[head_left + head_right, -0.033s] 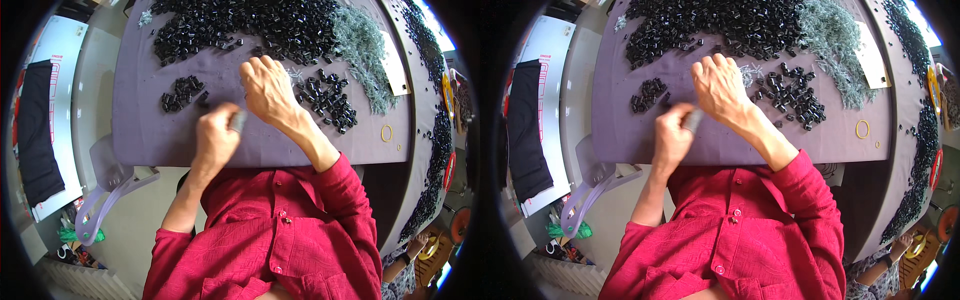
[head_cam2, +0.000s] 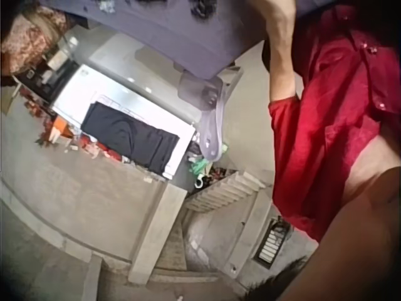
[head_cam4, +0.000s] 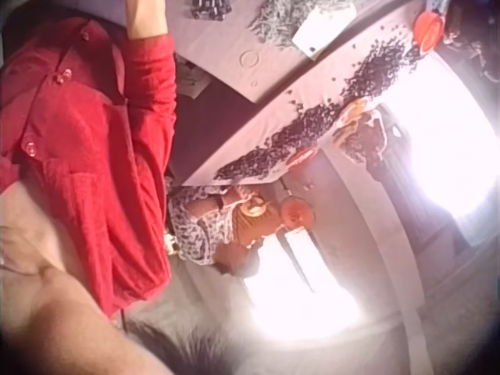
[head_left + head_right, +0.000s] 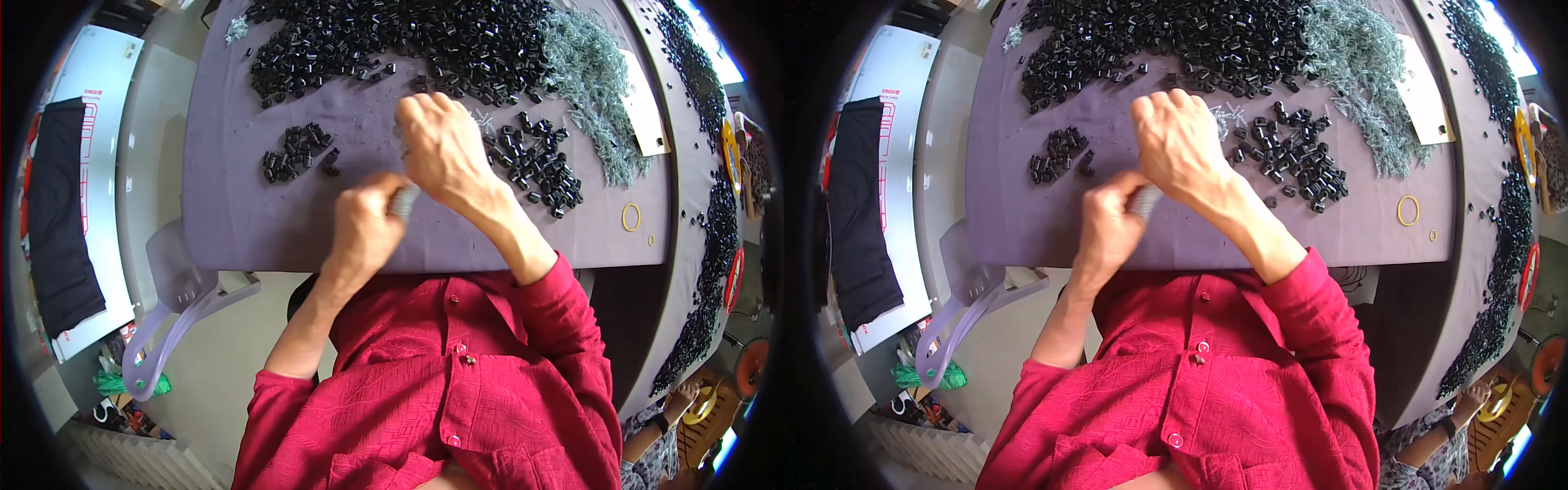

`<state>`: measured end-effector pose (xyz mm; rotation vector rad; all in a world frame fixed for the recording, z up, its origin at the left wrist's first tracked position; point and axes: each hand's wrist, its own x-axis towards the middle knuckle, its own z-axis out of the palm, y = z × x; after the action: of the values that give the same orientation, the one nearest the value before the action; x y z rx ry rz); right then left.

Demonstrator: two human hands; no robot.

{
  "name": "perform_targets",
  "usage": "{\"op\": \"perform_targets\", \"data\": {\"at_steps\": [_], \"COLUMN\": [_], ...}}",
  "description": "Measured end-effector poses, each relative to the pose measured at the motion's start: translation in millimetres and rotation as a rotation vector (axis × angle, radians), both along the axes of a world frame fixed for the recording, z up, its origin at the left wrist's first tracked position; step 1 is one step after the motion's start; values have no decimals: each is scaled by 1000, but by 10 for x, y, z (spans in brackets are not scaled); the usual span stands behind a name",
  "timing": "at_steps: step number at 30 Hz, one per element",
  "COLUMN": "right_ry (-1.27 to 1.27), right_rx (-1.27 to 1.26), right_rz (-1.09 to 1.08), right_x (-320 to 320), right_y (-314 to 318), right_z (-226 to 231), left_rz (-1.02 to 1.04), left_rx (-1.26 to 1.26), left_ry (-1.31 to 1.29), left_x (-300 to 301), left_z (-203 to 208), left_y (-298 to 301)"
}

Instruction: Manually assembling small black plastic components by inserting metal pins into them at a workbench.

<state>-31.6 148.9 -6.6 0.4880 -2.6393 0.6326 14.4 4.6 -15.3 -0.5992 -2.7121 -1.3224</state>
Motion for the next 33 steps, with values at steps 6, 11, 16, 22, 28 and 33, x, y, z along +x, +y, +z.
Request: {"op": "perform_targets", "data": {"at_steps": [6,11,16,22,28,33], "right_ry": [-188,-274,-260,-191,-142,-104], "right_rx": [-699,-861,-769,-671,-476,-382], "right_rz": [-295,-365,-317,-202,-182,-164], "right_x": [492,922,1082,1037,1043,944], "right_y": [634,916,893,707,603,572], "right_z": [157,121,17,-6,-24,-156], "left_rz": [-117,-115,-121,-132,-192,-104], "left_rx": [63,21,-155,-272,-107,118], "left_ry": [-3,36,103,170,142,122], "left_x": [-38,-69,-55,49,37,-182], "left_z": [-87,-106,-90,-108,-68,-61], "left_y": [521,774,858,812,711,508]}}
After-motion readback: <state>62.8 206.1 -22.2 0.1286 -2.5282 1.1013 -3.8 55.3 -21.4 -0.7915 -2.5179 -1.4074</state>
